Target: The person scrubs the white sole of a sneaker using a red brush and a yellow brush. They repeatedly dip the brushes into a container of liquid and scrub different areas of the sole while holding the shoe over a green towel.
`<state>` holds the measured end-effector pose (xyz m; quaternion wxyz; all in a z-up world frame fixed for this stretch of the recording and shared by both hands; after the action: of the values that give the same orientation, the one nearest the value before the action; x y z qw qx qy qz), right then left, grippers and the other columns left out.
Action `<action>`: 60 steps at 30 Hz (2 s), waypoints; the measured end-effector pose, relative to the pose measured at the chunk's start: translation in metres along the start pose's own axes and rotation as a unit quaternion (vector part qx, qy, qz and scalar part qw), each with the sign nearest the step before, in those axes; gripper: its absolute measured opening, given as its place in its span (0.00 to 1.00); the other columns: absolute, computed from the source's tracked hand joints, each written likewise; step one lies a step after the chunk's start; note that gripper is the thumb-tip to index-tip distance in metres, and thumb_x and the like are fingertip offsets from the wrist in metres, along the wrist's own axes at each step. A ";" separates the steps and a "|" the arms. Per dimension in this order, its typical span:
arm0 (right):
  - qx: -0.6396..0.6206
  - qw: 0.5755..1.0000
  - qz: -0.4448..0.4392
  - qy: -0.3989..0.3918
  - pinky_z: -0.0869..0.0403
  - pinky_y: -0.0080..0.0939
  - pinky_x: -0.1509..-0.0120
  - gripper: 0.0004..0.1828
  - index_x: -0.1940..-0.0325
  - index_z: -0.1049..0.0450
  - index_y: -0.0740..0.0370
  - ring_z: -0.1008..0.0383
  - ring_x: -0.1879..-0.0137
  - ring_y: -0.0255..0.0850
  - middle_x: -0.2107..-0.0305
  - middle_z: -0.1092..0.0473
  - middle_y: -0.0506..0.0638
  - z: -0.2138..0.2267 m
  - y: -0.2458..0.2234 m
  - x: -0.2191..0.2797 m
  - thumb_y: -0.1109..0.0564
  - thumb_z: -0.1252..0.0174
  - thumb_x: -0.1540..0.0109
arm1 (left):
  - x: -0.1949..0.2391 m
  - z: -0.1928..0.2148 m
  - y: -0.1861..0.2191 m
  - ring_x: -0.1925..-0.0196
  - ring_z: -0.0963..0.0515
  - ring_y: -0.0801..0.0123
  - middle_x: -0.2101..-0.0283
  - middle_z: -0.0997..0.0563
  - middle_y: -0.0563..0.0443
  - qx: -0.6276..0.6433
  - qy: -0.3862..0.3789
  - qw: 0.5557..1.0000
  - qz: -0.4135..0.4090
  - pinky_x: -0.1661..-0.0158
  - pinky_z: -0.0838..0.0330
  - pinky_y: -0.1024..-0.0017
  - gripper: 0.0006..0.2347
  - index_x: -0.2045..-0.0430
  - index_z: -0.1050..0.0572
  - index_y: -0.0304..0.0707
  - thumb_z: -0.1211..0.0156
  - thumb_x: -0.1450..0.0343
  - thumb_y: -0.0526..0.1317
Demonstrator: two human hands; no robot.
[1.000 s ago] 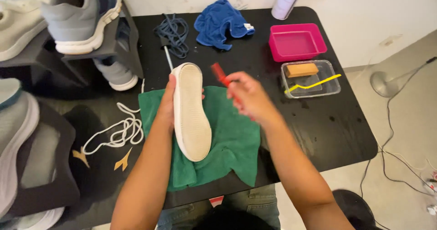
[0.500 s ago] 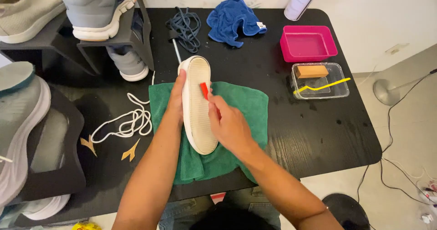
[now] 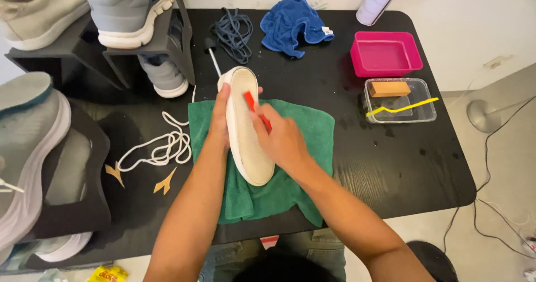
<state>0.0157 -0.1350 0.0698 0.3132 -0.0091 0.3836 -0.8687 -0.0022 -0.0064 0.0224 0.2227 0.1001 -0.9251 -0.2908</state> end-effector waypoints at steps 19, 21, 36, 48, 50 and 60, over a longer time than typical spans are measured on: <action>0.014 0.999 0.028 0.015 0.26 0.52 0.72 0.04 0.66 0.26 0.48 0.22 0.76 0.56 0.88 0.30 0.56 -0.007 0.019 0.025 0.52 0.40 0.37 | -0.026 0.024 -0.006 0.62 0.13 0.54 0.56 0.16 0.35 -0.014 0.020 1.000 -0.016 0.59 0.17 0.61 0.32 0.56 0.21 0.40 0.41 0.38 0.69; 0.042 0.998 0.039 0.039 0.28 0.61 0.69 0.06 0.63 0.26 0.50 0.23 0.73 0.62 0.86 0.30 0.60 -0.007 0.021 0.014 0.49 0.42 0.36 | -0.021 0.024 -0.014 0.63 0.13 0.55 0.58 0.15 0.35 -0.013 0.015 1.000 -0.010 0.59 0.17 0.61 0.30 0.56 0.20 0.36 0.41 0.36 0.66; 0.008 1.000 0.008 0.021 0.33 0.69 0.66 0.09 0.65 0.28 0.56 0.25 0.70 0.71 0.83 0.30 0.69 0.007 -0.001 0.023 0.51 0.46 0.34 | -0.013 0.015 -0.012 0.59 0.15 0.56 0.56 0.16 0.37 -0.016 0.047 0.999 -0.019 0.54 0.19 0.62 0.29 0.54 0.21 0.39 0.38 0.37 0.65; -0.017 0.999 0.018 -0.030 0.27 0.56 0.70 0.04 0.62 0.25 0.48 0.22 0.72 0.60 0.86 0.30 0.58 0.000 0.006 0.031 0.49 0.42 0.36 | -0.039 0.049 -0.003 0.65 0.13 0.55 0.60 0.16 0.32 0.002 -0.041 0.999 -0.019 0.63 0.15 0.67 0.34 0.56 0.23 0.38 0.46 0.39 0.71; -0.012 0.998 0.032 -0.045 0.27 0.55 0.71 0.03 0.62 0.24 0.49 0.22 0.73 0.59 0.86 0.30 0.59 0.005 0.006 0.046 0.51 0.42 0.36 | -0.034 0.047 -0.004 0.64 0.13 0.53 0.58 0.17 0.31 -0.014 -0.049 0.999 -0.013 0.63 0.15 0.65 0.36 0.55 0.23 0.37 0.50 0.39 0.73; -0.029 0.986 -0.057 -0.155 0.26 0.60 0.61 0.12 0.45 0.33 0.50 0.21 0.65 0.63 0.75 0.23 0.57 0.030 -0.016 0.045 0.48 0.51 0.32 | -0.042 0.054 -0.012 0.60 0.13 0.47 0.59 0.17 0.28 0.065 -0.102 0.992 -0.027 0.52 0.18 0.58 0.38 0.52 0.22 0.33 0.52 0.36 0.72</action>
<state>-0.0211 -0.1718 0.0914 0.3186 -0.1742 0.3540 -0.8619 0.0104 0.0237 -0.0395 0.1124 0.1085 -0.9569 -0.2450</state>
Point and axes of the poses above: each hand's wrist, its own x-axis away from the middle knuckle, its own z-axis out of the back of the hand, y = z × x, the point moved 1 cm from there along -x, towards the middle knuckle
